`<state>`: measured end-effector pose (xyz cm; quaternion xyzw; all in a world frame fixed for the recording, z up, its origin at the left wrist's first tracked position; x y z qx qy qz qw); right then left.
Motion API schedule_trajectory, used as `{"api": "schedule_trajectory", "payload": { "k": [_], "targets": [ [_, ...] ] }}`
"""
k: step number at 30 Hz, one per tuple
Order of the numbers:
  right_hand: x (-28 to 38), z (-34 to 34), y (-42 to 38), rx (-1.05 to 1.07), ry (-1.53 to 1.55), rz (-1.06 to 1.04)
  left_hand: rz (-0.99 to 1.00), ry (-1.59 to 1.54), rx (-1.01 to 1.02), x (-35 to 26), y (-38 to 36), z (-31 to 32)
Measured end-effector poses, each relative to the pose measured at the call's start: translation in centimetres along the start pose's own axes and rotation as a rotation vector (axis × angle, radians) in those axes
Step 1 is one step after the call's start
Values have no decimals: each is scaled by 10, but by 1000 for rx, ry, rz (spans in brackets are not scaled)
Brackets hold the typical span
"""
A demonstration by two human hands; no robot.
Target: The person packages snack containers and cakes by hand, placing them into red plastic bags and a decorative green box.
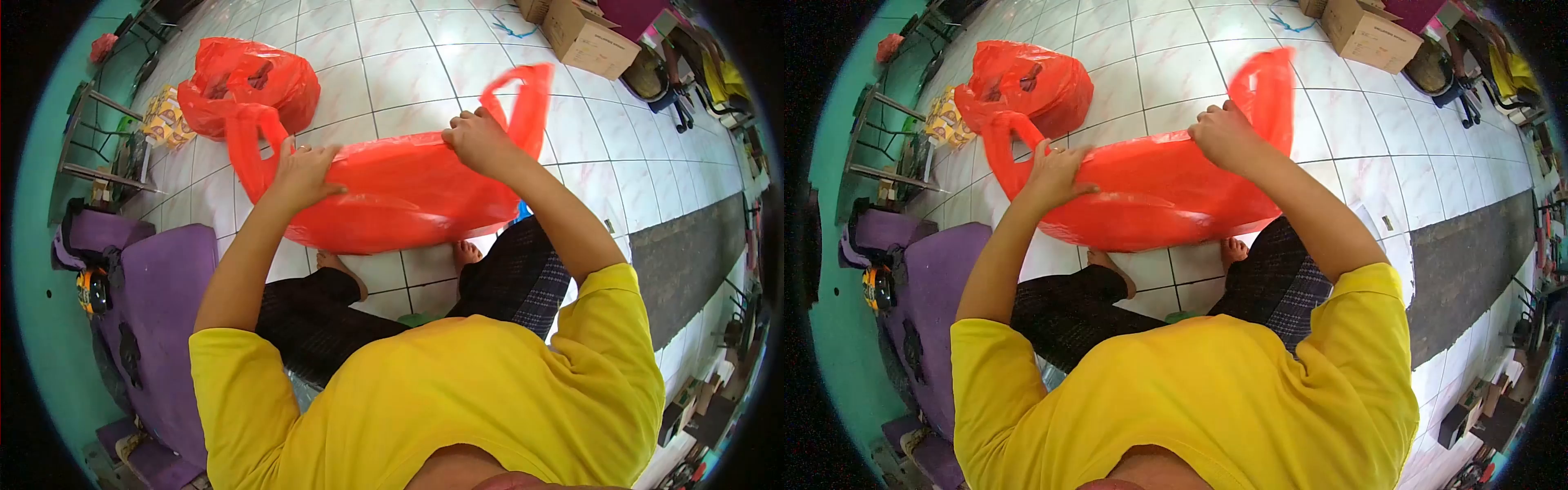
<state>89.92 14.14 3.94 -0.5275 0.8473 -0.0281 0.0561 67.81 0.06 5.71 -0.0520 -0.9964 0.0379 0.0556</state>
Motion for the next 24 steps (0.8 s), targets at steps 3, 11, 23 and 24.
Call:
{"api": "schedule_trajectory", "payload": {
  "k": [3,11,23,24],
  "targets": [
    [-3,2,-1,-191,86,-120,27,106,140,9,-1,6],
    [-30,1,0,-234,549,-7,-124,-234,-358,-37,26,-13],
    [62,-11,15,-736,98,-222,-559,-1196,360,8,74,58],
    [67,4,21,-695,10,-206,-550,-1115,462,5,73,49]
  ]
}}
Point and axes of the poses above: each hand's wrist, its own y-axis towards the middle knuckle, its own z-axis out of the palm, x = y × z, the point moved 3 cm from there along y, towards the middle knuckle, and after that the axes turned 3 degrees about x, right-handed, at the moved point
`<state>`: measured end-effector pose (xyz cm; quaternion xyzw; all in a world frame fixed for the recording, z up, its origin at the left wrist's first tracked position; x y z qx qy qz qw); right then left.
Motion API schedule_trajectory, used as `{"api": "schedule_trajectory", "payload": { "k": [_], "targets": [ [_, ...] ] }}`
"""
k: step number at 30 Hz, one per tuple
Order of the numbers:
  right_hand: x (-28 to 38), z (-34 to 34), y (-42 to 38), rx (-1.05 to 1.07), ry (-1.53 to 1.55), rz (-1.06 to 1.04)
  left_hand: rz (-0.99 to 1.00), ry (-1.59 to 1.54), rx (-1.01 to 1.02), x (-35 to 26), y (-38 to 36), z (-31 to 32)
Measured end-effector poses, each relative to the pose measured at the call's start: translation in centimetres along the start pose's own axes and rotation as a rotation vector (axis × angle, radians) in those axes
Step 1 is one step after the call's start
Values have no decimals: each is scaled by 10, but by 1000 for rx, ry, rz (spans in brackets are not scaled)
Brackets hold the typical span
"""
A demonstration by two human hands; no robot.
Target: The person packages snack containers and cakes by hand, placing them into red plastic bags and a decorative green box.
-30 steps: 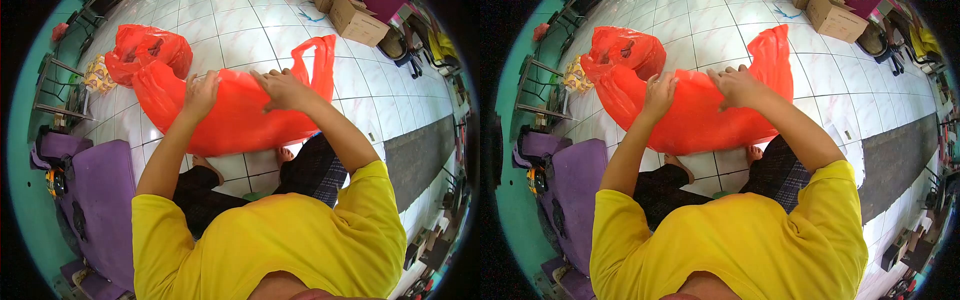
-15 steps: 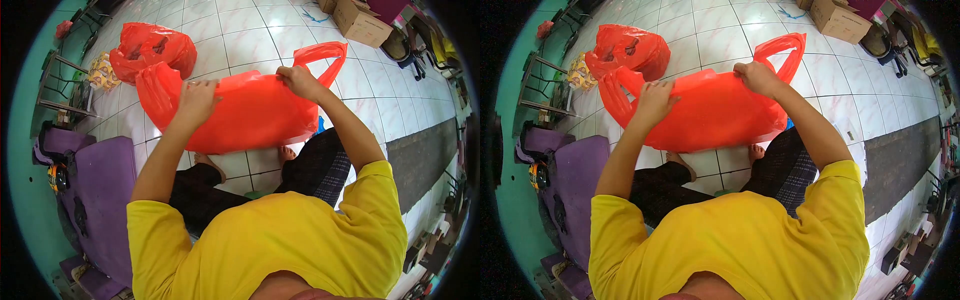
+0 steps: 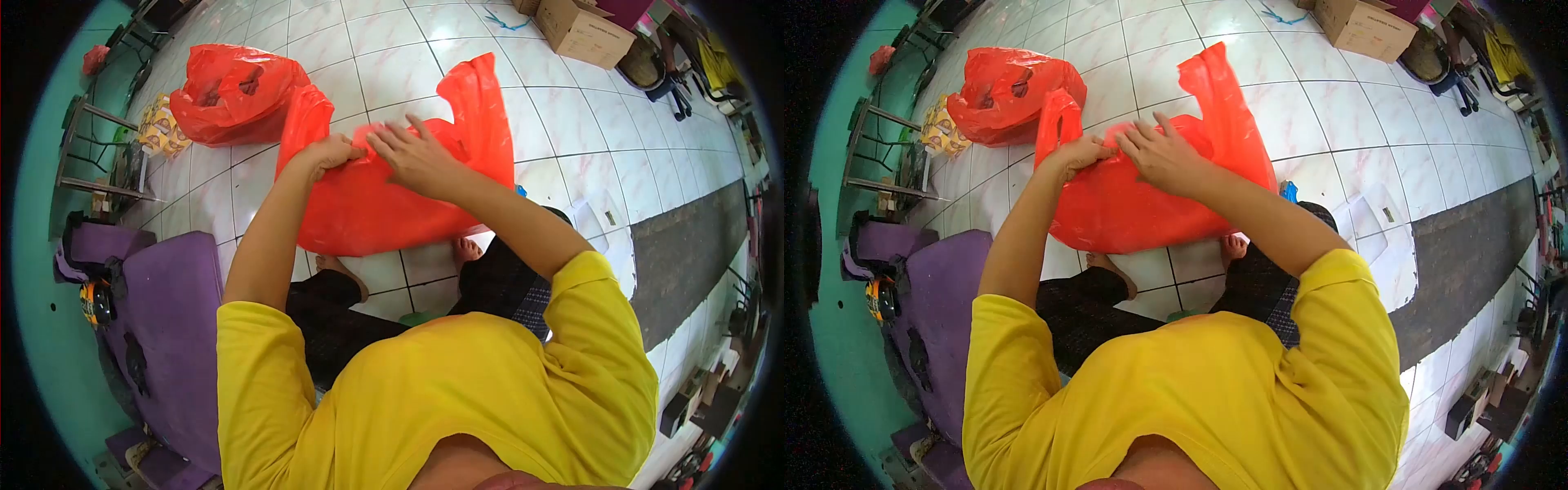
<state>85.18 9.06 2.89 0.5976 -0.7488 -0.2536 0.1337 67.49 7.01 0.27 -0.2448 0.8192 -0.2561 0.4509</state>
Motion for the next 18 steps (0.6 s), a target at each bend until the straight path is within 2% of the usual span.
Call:
{"api": "schedule_trajectory", "payload": {
  "k": [1,3,4,6,7,9,10,11,13,14,16,17,18],
  "targets": [
    [-1,17,-5,-2,-2,2,2,3,-1,-1,0,1],
    [-9,67,-12,682,297,127,61,271,108,-4,-1,6],
    [-13,64,-9,681,301,124,56,270,106,-8,-12,12],
    [-26,57,-10,612,604,360,753,625,-678,-34,-54,26],
    [-35,69,-14,612,611,366,751,628,-670,-33,-61,40],
    [-46,96,-20,442,910,359,826,867,-751,-33,-75,65],
    [-48,81,-13,593,928,389,820,849,-850,-21,-63,70],
    [-48,70,-9,594,929,385,817,848,-853,-10,-50,71],
    [-47,64,-11,792,1002,569,621,618,-463,5,-22,64],
    [-47,65,-12,790,1002,573,624,620,-460,6,-16,61],
    [-48,66,-13,839,948,609,469,302,-362,8,-3,55],
    [-48,65,-14,843,946,609,469,298,-361,10,8,51],
    [-49,50,-6,458,770,486,316,139,-191,20,25,47]
  ]
}}
Point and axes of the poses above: each hand's wrist, its own y-axis towards the middle knuckle, its own z-axis out of the palm, x = y × z, the point moved 3 cm from there along y, towards the middle knuckle, and after that the axes turned 3 degrees about x, right-handed, at the moved point
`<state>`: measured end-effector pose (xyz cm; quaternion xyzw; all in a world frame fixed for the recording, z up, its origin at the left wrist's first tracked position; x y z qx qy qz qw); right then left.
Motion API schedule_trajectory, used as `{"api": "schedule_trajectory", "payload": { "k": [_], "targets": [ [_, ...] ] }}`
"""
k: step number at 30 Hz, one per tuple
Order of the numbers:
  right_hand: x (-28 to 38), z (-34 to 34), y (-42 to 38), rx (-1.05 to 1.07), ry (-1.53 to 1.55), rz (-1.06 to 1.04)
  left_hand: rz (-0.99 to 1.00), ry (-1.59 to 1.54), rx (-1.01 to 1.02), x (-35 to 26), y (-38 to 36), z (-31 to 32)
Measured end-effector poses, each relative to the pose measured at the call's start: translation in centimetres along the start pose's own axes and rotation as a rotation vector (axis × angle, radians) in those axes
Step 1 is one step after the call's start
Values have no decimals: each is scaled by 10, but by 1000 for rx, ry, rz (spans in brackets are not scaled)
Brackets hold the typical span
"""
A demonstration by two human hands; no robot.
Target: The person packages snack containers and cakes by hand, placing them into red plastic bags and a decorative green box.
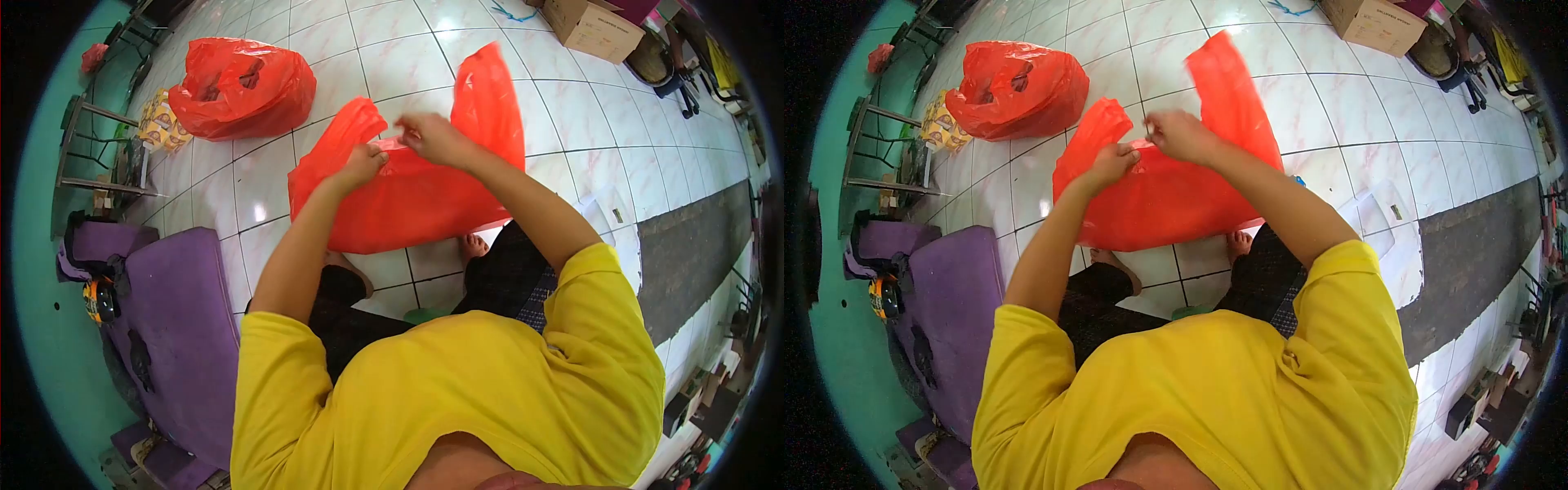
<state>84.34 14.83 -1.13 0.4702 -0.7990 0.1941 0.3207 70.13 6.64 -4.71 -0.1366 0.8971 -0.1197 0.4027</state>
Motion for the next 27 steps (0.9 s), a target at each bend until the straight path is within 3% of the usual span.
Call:
{"api": "schedule_trajectory", "payload": {
  "k": [1,3,5,7,8,9,10,11,13,15,17,19,21,22,24,26,27],
  "targets": [
    [14,-9,-8,-343,-137,-229,-159,-167,157,7,8,-1],
    [35,3,-22,-148,-259,-150,-252,-27,309,4,15,-5],
    [22,43,-31,-311,-539,-310,-266,65,290,-10,14,-13],
    [-2,70,-28,-263,-736,-290,-275,113,344,11,27,-7],
    [-12,81,-24,-192,-351,-124,-268,86,575,-8,16,-15],
    [-27,94,-16,-97,42,43,-241,74,594,4,21,-8],
    [-52,106,1,-109,36,26,-214,60,613,16,27,-1],
    [-88,131,15,18,356,197,-204,-31,528,21,28,-2],
    [-98,140,17,159,689,380,-278,-412,125,29,26,-25],
    [-87,124,24,295,377,30,-321,-787,-305,37,18,-48],
    [-75,104,29,384,289,94,-264,-873,-554,37,8,-47],
    [-55,81,24,462,184,146,42,-647,-643,48,15,-10],
    [-34,56,20,380,115,156,321,-20,-636,-3,-18,14],
    [-45,63,26,377,117,161,432,484,-560,-48,-51,23],
    [-76,88,37,532,230,297,388,507,-515,-17,-50,43],
    [-64,83,30,515,252,324,352,535,-475,-5,-43,41],
    [-60,80,27,509,272,347,317,515,-355,-2,-38,36]
  ]
}}
Point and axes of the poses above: each hand's wrist, its own y-axis towards the middle knuckle, its own z-axis out of the palm, x = y × z, the point moved 3 cm from there along y, towards the middle knuckle, and after that the axes turned 3 degrees about x, right-handed, at the moved point
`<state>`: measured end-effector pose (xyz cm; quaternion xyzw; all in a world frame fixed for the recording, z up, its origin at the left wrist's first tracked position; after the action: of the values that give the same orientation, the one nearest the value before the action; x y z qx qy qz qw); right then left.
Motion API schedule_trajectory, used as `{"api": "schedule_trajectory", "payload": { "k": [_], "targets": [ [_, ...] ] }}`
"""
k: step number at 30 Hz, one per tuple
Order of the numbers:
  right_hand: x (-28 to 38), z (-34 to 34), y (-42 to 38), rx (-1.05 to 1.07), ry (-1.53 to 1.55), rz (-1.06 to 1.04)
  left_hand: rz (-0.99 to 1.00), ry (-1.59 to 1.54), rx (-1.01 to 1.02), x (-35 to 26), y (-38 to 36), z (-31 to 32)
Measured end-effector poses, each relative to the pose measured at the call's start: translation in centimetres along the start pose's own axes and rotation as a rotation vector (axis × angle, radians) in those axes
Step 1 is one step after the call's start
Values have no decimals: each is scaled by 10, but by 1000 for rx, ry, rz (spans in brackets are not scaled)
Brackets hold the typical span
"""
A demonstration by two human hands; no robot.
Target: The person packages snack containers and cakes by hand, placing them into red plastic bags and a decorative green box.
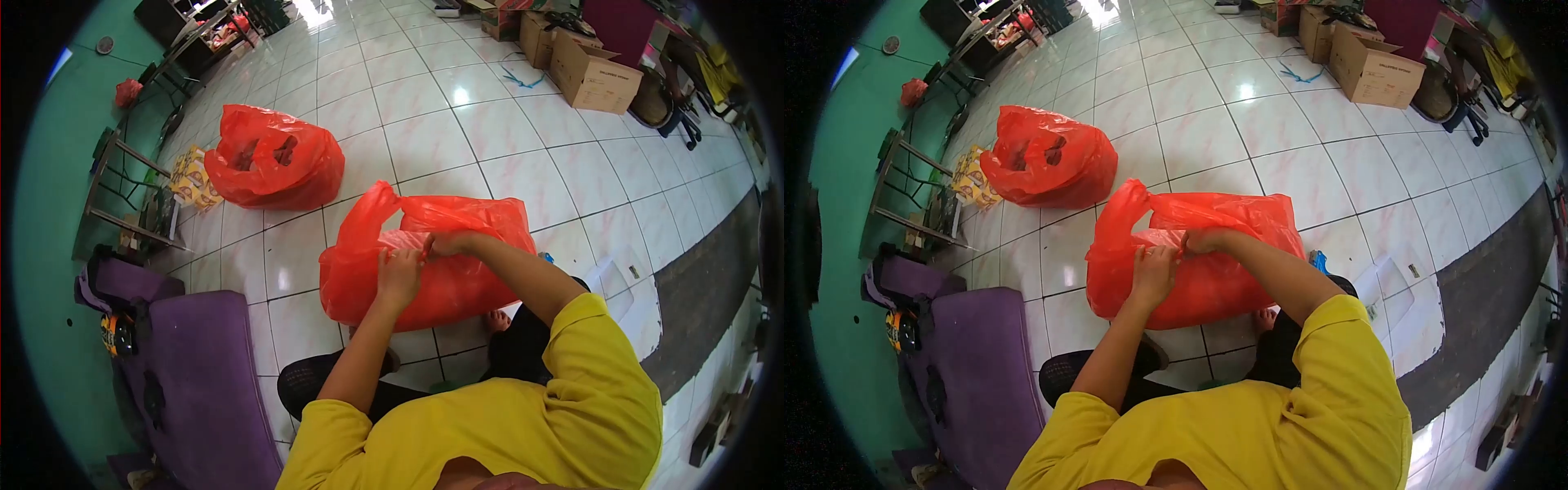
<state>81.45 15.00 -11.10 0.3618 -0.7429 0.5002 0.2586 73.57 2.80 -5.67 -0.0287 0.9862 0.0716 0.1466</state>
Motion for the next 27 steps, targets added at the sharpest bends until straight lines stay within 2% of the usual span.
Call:
{"api": "schedule_trajectory", "payload": {
  "k": [1,2,3,4,6,7,9,10,11,12,13,14,15,16,18,19,20,21,22,23,24,25,27],
  "targets": [
    [-5,1,0,0,4,8,-14,-39,124,4,2,1],
    [-8,-1,2,-56,25,-93,-10,-45,127,8,8,1],
    [-13,-4,3,-111,46,-192,-91,-84,251,15,16,7],
    [-18,-22,-4,-289,306,-224,-175,-126,383,22,21,15],
    [-34,-63,-36,-713,660,-257,-262,-419,388,36,23,27],
    [-42,-81,-47,-1087,1228,-269,-239,-506,427,47,28,40],
    [-61,-105,-77,-1239,1424,-240,-242,-627,551,60,34,55],
    [-70,-116,-92,-1323,1515,-230,-295,-706,602,80,36,83],
    [-55,-106,-100,-1198,1291,-375,-427,-699,589,63,35,59],
    [-63,-93,-85,-1084,1027,-459,-459,-687,597,55,34,47],
    [-41,-68,-80,-939,447,-437,-481,-670,594,54,37,43],
    [-19,-40,-76,-869,-99,-502,-485,-675,598,60,40,50],
    [13,-17,-79,-801,-473,-422,-507,-673,623,69,41,60],
    [12,-9,-79,-800,-467,-423,-530,-667,648,71,40,60],
    [2,10,-62,-498,-766,-256,-562,-676,640,66,38,51],
    [-1,9,-56,-498,-763,-259,-591,-692,630,63,38,46],
    [-8,5,-46,-404,-604,-148,-595,-689,633,66,39,46],
    [-16,2,-38,-308,-442,-36,-475,-650,694,67,42,47],
    [-21,-5,-33,-303,-434,-33,-353,-612,757,65,42,46],
    [-29,-12,-28,-239,-255,-55,-356,-611,767,69,40,43],
    [-33,-15,-27,-176,-81,-77,-421,-392,771,75,41,29],
    [-31,-16,-28,-178,-80,-75,-479,-170,763,80,44,17],
    [-24,-15,-25,-186,54,-22,-487,-69,754,81,52,2]
  ]
}}
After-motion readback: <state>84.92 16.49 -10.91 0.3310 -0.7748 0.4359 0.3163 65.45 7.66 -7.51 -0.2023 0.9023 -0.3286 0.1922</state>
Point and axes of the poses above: each hand's wrist, its own y-axis towards the middle knuckle, its own z-axis out of the palm, x = y × z, the point moved 3 cm from there along y, towards the middle knuckle, and after that the axes turned 3 degrees about x, right-handed, at the moved point
